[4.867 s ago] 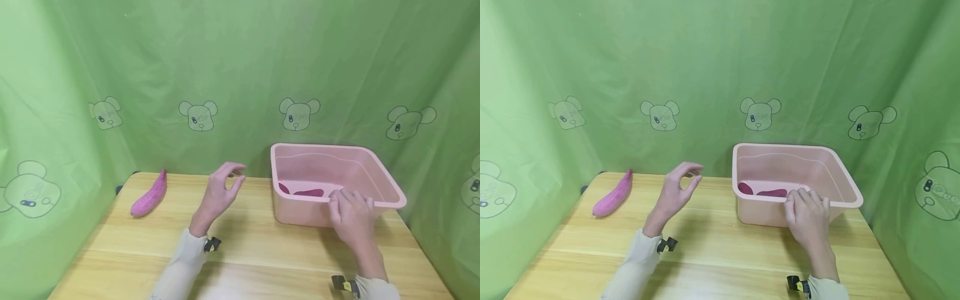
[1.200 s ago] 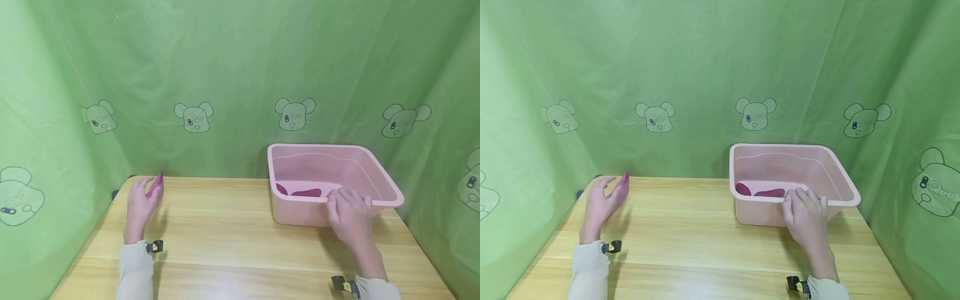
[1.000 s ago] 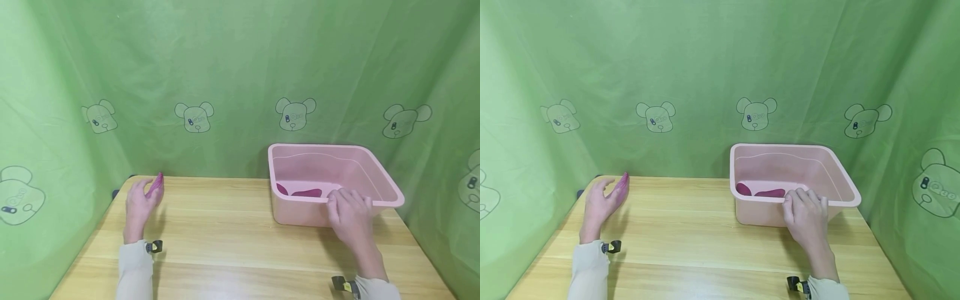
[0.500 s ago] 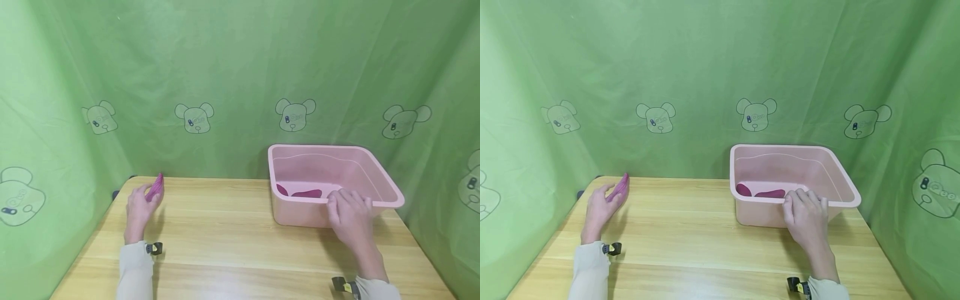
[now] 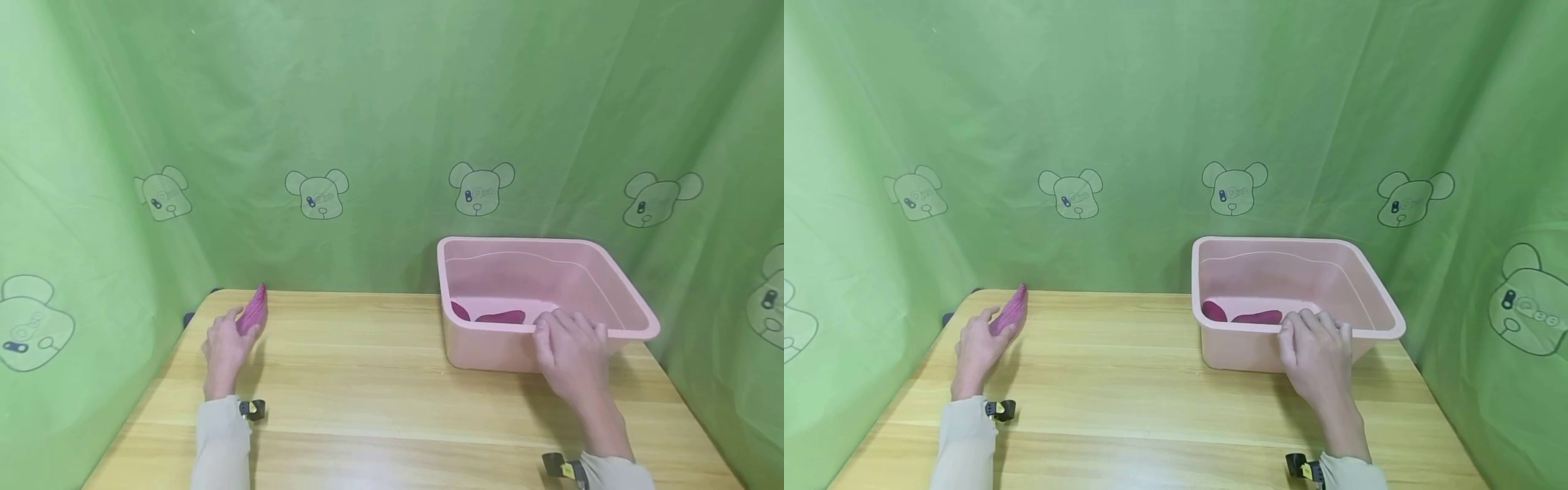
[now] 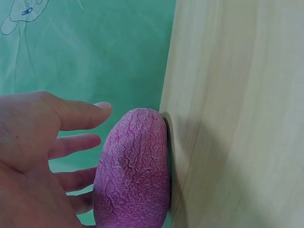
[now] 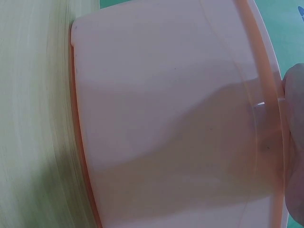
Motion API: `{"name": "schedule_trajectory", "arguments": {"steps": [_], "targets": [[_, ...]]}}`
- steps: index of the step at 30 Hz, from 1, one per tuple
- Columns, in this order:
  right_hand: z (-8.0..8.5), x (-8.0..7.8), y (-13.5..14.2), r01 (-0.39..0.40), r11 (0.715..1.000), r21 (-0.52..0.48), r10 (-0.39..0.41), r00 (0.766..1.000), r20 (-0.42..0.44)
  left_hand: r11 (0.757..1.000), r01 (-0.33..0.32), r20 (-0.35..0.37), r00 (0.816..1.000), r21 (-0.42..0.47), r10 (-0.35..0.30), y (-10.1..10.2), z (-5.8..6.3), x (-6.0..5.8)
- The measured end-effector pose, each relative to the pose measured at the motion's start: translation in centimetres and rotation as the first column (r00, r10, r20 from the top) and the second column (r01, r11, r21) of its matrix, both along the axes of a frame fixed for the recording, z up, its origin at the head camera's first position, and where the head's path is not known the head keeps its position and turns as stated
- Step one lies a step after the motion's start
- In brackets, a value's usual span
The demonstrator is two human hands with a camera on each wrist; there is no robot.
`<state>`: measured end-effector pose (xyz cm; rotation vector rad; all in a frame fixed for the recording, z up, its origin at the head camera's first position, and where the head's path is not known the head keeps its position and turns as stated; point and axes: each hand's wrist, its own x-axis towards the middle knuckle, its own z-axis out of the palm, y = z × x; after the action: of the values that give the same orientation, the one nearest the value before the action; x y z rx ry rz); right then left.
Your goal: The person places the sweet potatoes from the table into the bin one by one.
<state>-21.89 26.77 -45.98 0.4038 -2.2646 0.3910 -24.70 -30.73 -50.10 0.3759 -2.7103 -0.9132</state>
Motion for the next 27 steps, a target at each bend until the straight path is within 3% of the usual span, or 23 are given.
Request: {"name": "schedule_trajectory", "arguments": {"steps": [13, 27], "targets": [[-0.2, -0.1, 0.0, -0.006, 1.000, -0.003, 0.006, 1.000, -0.016, 1.000, -0.011, 0.052, 0.999, 0.009, 0.011, -0.4, -1.0, -0.1], [-0.1, -0.1, 0.0, 0.003, 1.000, 0.001, -0.003, 1.000, -0.008, 0.999, -0.049, 0.058, 0.997, 0.022, 0.048, -0.7, -1.5, -0.2]]}}
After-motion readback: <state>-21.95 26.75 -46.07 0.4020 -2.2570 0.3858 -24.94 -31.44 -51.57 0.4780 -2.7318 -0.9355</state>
